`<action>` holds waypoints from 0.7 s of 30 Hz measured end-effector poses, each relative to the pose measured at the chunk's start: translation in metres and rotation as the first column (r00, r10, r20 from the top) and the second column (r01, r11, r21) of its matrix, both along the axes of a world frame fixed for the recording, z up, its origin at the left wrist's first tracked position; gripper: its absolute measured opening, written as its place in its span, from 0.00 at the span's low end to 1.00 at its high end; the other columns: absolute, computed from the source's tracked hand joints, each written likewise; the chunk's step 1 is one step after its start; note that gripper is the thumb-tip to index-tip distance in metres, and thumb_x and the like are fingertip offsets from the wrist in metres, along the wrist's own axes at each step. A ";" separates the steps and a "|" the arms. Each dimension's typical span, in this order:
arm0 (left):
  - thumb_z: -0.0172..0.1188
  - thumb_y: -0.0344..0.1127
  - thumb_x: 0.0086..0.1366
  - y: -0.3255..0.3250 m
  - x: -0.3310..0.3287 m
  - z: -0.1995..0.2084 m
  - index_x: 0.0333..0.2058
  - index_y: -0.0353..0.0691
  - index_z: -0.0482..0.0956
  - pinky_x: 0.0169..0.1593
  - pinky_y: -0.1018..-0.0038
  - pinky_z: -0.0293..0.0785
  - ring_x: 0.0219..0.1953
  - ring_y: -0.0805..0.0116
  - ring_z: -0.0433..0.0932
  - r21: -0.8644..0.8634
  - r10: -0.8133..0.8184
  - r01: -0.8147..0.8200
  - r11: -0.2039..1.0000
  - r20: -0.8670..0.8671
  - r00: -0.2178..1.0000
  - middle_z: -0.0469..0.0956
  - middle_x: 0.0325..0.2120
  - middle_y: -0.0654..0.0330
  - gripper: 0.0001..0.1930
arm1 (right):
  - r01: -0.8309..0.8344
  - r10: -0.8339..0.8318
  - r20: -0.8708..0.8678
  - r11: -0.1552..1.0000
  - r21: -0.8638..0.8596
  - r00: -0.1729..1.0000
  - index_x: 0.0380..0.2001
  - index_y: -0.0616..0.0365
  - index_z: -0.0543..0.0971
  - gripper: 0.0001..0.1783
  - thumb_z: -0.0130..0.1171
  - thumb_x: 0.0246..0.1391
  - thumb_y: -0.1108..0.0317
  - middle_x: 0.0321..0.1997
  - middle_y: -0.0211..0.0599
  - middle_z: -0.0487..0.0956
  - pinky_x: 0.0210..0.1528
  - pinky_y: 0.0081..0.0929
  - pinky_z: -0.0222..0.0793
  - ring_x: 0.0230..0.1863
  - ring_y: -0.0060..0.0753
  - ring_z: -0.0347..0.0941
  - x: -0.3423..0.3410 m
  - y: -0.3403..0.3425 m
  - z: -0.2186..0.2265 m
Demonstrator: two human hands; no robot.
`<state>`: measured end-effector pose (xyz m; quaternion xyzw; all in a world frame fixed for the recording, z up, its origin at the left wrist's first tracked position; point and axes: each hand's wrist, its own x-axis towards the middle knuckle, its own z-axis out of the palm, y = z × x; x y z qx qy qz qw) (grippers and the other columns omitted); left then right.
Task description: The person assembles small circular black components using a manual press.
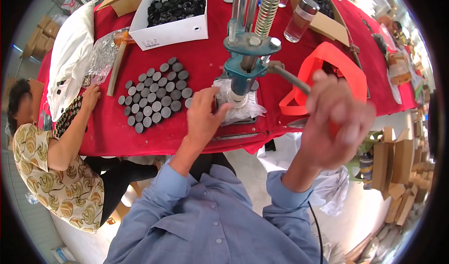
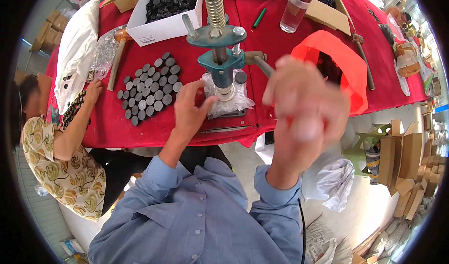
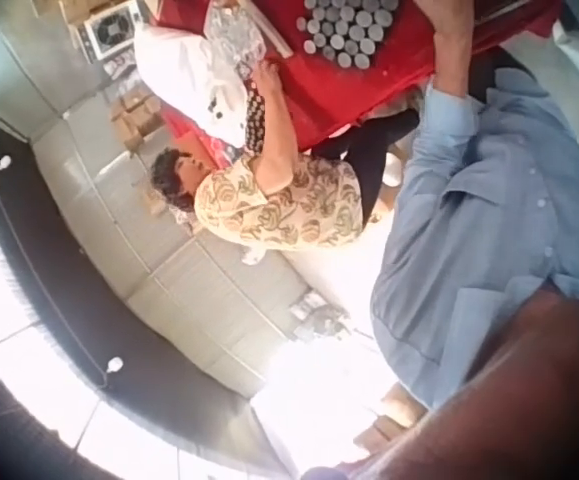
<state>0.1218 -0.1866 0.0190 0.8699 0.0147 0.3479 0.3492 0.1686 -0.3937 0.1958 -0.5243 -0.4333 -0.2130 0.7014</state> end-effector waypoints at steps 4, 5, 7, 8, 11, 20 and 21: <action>0.70 0.25 0.55 0.037 -0.031 -0.005 0.48 0.36 0.79 0.48 0.60 0.75 0.46 0.48 0.77 0.320 0.156 -0.121 0.940 -0.086 0.984 0.77 0.49 0.51 0.20 | 0.087 -0.087 0.006 0.995 0.048 0.996 0.28 0.50 0.68 0.18 0.56 0.65 0.50 0.22 0.31 0.68 0.58 0.58 0.60 0.29 0.39 0.70 -0.046 -0.009 -0.065; 0.70 0.25 0.55 0.042 -0.036 -0.008 0.48 0.36 0.79 0.48 0.60 0.75 0.46 0.48 0.77 0.323 0.159 -0.123 0.938 -0.086 0.983 0.77 0.49 0.51 0.20 | 0.170 -0.166 -0.045 0.981 0.096 0.985 0.25 0.50 0.68 0.22 0.57 0.64 0.47 0.23 0.30 0.71 0.61 0.57 0.59 0.31 0.41 0.74 -0.054 -0.010 -0.074; 0.67 0.24 0.58 0.047 -0.043 -0.012 0.51 0.36 0.79 0.47 0.59 0.76 0.46 0.48 0.77 0.341 0.139 -0.091 0.936 -0.119 0.983 0.76 0.51 0.50 0.21 | 0.201 -0.198 -0.064 0.978 0.049 0.978 0.25 0.49 0.68 0.21 0.57 0.64 0.47 0.23 0.30 0.71 0.61 0.58 0.59 0.32 0.41 0.75 -0.059 -0.013 -0.071; 0.67 0.24 0.58 0.047 -0.049 -0.014 0.51 0.36 0.79 0.47 0.59 0.76 0.46 0.48 0.77 0.345 0.137 -0.088 0.934 -0.121 0.983 0.76 0.51 0.50 0.21 | 0.231 -0.230 -0.079 0.973 -0.001 0.970 0.25 0.48 0.68 0.21 0.56 0.64 0.46 0.24 0.30 0.72 0.61 0.58 0.58 0.34 0.41 0.75 -0.061 -0.015 -0.070; 0.67 0.24 0.59 0.047 -0.053 -0.018 0.51 0.37 0.80 0.46 0.60 0.77 0.48 0.49 0.77 0.205 0.142 -0.092 0.974 -0.243 0.960 0.76 0.50 0.50 0.20 | 0.171 -0.171 -0.005 0.985 -0.019 0.985 0.29 0.50 0.71 0.18 0.58 0.63 0.48 0.24 0.30 0.73 0.62 0.57 0.57 0.34 0.42 0.75 -0.047 -0.022 -0.067; 0.75 0.28 0.53 0.011 -0.035 0.006 0.47 0.38 0.82 0.39 0.69 0.79 0.35 0.59 0.82 -0.141 0.034 -0.059 0.988 -0.169 0.985 0.83 0.38 0.55 0.21 | 0.051 -0.048 -0.068 0.998 0.046 0.997 0.39 0.64 0.75 0.13 0.57 0.63 0.63 0.28 0.36 0.74 0.38 0.32 0.70 0.27 0.28 0.70 0.006 0.000 0.007; 0.76 0.28 0.53 0.005 -0.028 0.010 0.49 0.37 0.80 0.39 0.71 0.79 0.35 0.64 0.82 -0.177 0.015 -0.041 0.983 -0.145 0.989 0.84 0.39 0.55 0.23 | 0.053 -0.050 -0.066 0.998 0.046 0.997 0.39 0.64 0.75 0.13 0.57 0.63 0.63 0.28 0.36 0.74 0.38 0.32 0.70 0.27 0.28 0.70 0.020 0.005 0.017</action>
